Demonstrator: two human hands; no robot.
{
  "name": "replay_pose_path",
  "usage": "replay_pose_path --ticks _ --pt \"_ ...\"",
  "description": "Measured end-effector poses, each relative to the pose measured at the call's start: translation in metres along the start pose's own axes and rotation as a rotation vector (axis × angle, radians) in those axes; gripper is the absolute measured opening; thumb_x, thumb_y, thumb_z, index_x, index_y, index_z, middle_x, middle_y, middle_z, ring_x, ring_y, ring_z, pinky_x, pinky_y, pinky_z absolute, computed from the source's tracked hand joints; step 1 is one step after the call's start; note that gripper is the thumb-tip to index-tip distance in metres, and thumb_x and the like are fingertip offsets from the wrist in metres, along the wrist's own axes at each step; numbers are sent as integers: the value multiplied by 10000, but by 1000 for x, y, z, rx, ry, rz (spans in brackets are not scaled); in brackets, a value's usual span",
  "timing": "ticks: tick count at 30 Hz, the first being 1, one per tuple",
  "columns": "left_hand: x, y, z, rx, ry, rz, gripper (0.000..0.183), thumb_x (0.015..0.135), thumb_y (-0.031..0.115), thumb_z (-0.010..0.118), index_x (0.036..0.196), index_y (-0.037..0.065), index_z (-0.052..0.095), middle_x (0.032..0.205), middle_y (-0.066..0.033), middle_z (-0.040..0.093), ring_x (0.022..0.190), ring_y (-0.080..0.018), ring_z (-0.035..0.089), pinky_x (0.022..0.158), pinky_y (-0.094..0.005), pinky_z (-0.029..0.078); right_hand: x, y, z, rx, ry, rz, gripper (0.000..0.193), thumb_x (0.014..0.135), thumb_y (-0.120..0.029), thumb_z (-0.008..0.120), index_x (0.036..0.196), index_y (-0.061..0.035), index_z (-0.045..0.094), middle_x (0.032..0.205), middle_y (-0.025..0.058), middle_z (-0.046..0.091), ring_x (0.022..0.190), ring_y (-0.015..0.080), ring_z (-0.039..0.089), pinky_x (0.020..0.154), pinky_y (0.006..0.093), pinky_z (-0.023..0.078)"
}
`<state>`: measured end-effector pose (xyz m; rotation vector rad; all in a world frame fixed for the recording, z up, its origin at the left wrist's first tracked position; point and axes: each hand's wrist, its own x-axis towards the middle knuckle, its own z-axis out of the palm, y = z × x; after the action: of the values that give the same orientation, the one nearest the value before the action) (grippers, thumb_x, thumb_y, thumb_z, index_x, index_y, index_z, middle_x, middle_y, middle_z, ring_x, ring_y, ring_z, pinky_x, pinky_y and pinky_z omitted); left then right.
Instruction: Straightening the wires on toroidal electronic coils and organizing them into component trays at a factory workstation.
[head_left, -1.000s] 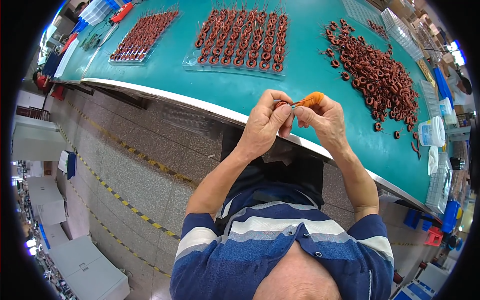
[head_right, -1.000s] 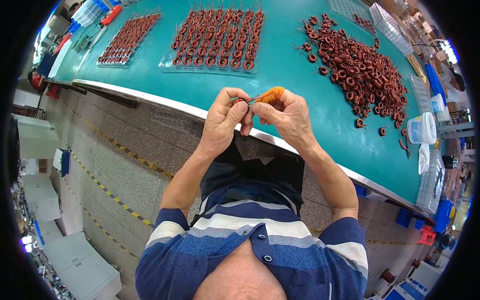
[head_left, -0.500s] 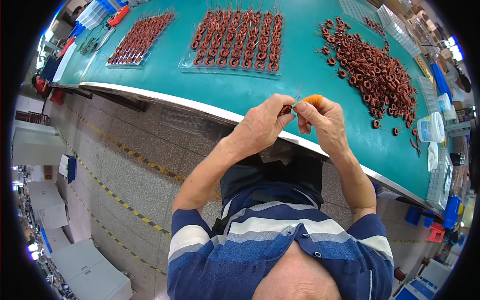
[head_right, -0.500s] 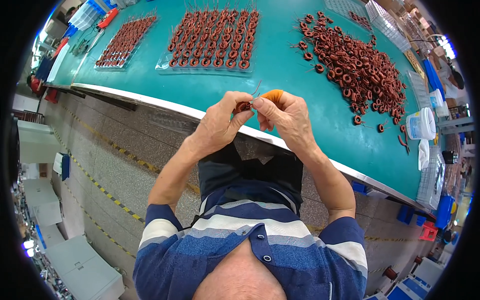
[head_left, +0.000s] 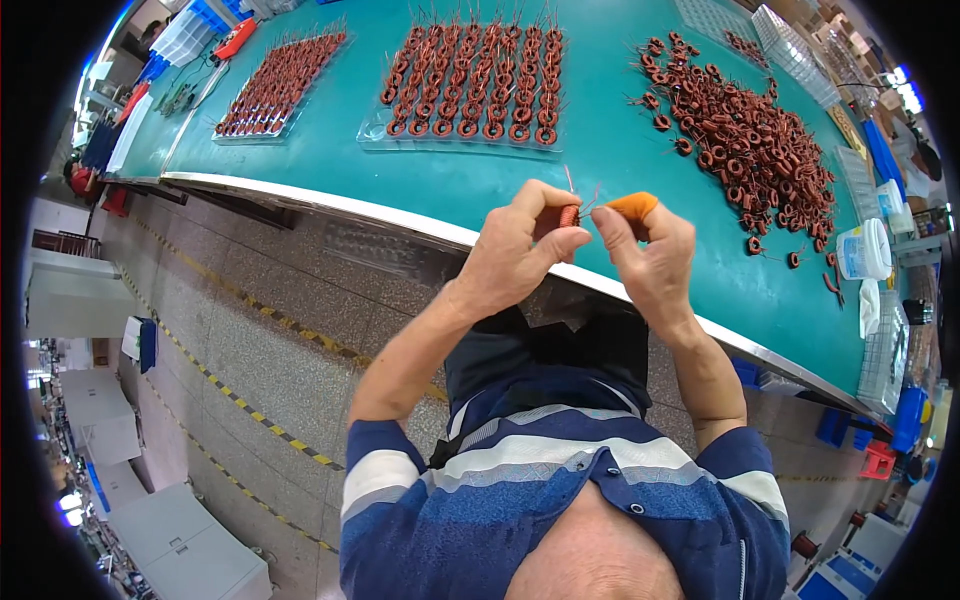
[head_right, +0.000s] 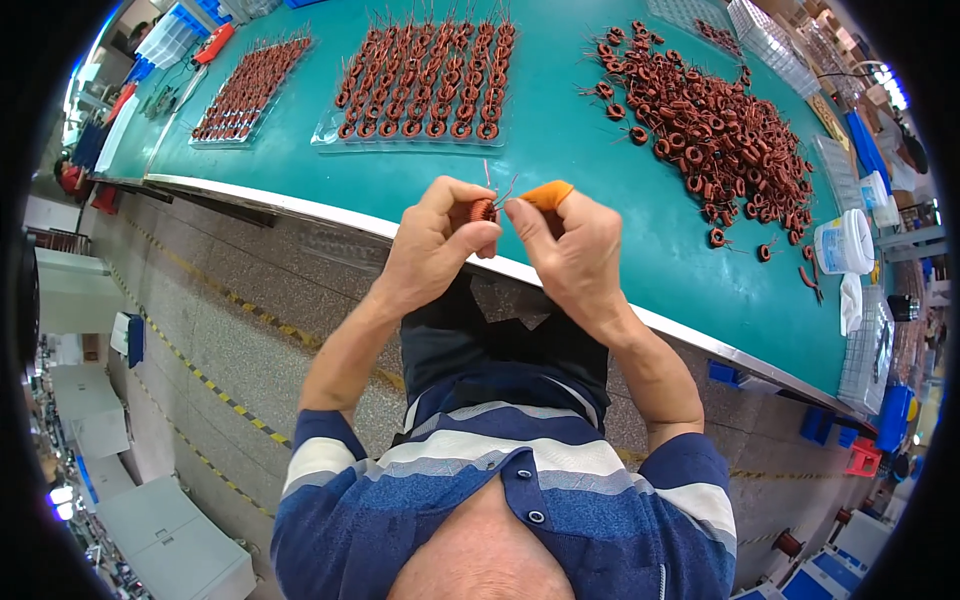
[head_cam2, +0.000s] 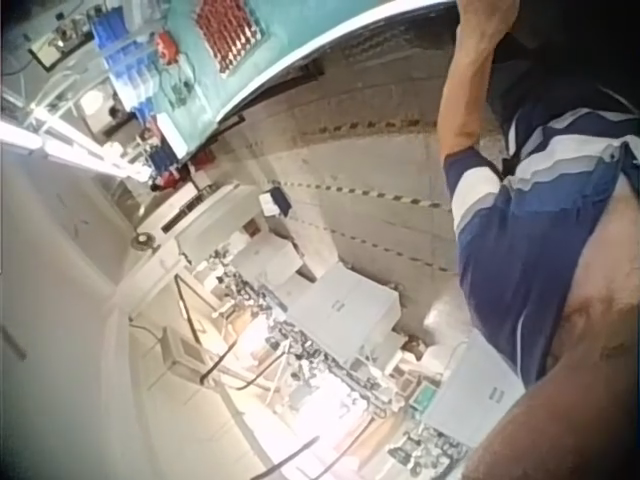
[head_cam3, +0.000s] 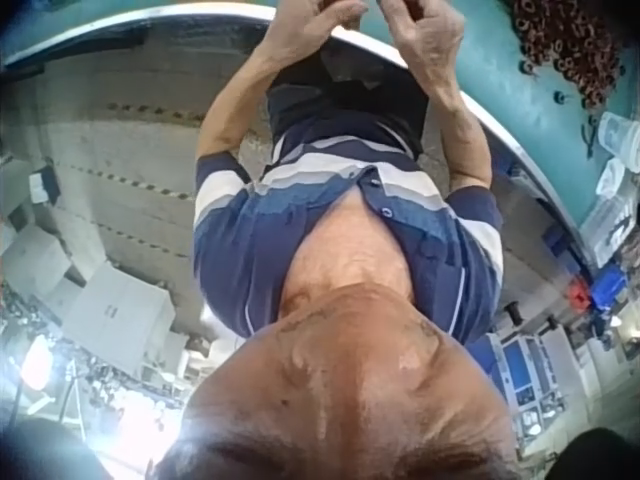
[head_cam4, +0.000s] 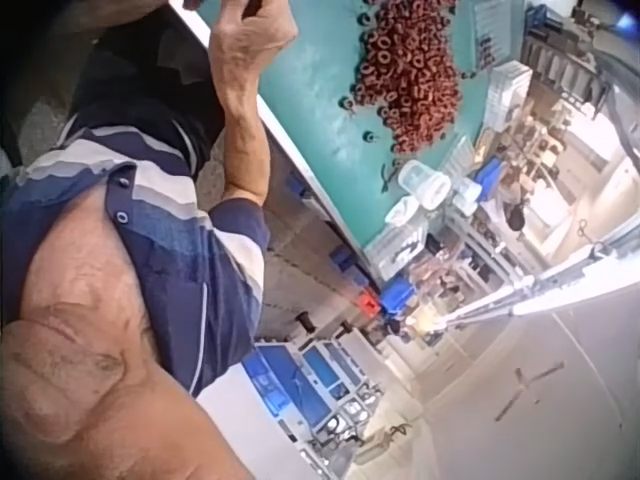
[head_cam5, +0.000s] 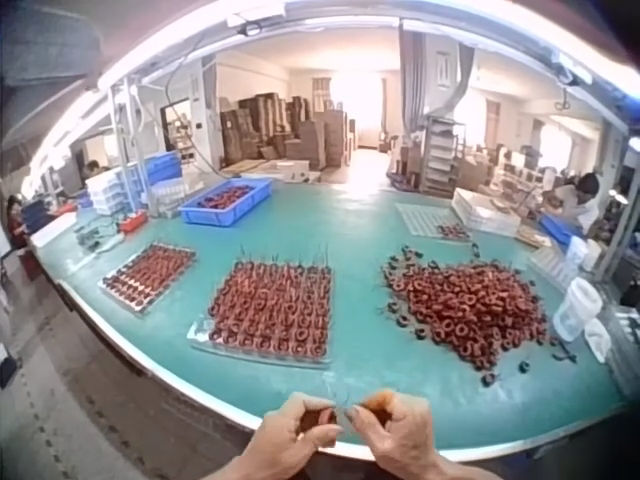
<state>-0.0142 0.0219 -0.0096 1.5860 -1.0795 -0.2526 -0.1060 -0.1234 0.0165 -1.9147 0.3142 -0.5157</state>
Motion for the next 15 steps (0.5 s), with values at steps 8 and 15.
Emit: replay_pose_path --ticks 8,15 --pt "-7 -14 20 -970 68 -56 282 997 238 440 1131 -7 404 837 -101 561 694 -167 613 627 -281 533 14 4 -8 367 -201 139 247 866 -238 674 779 -11 629 605 7 575 506 55 492 450 198 369" --pt "-13 -20 7 -765 54 -179 206 997 165 431 1128 8 449 829 -99 566 702 -169 606 631 -281 523 18 10 6 272 -223 172 249 864 -232 672 793 4 634 597 1 563 506 57 500 444 204 370"
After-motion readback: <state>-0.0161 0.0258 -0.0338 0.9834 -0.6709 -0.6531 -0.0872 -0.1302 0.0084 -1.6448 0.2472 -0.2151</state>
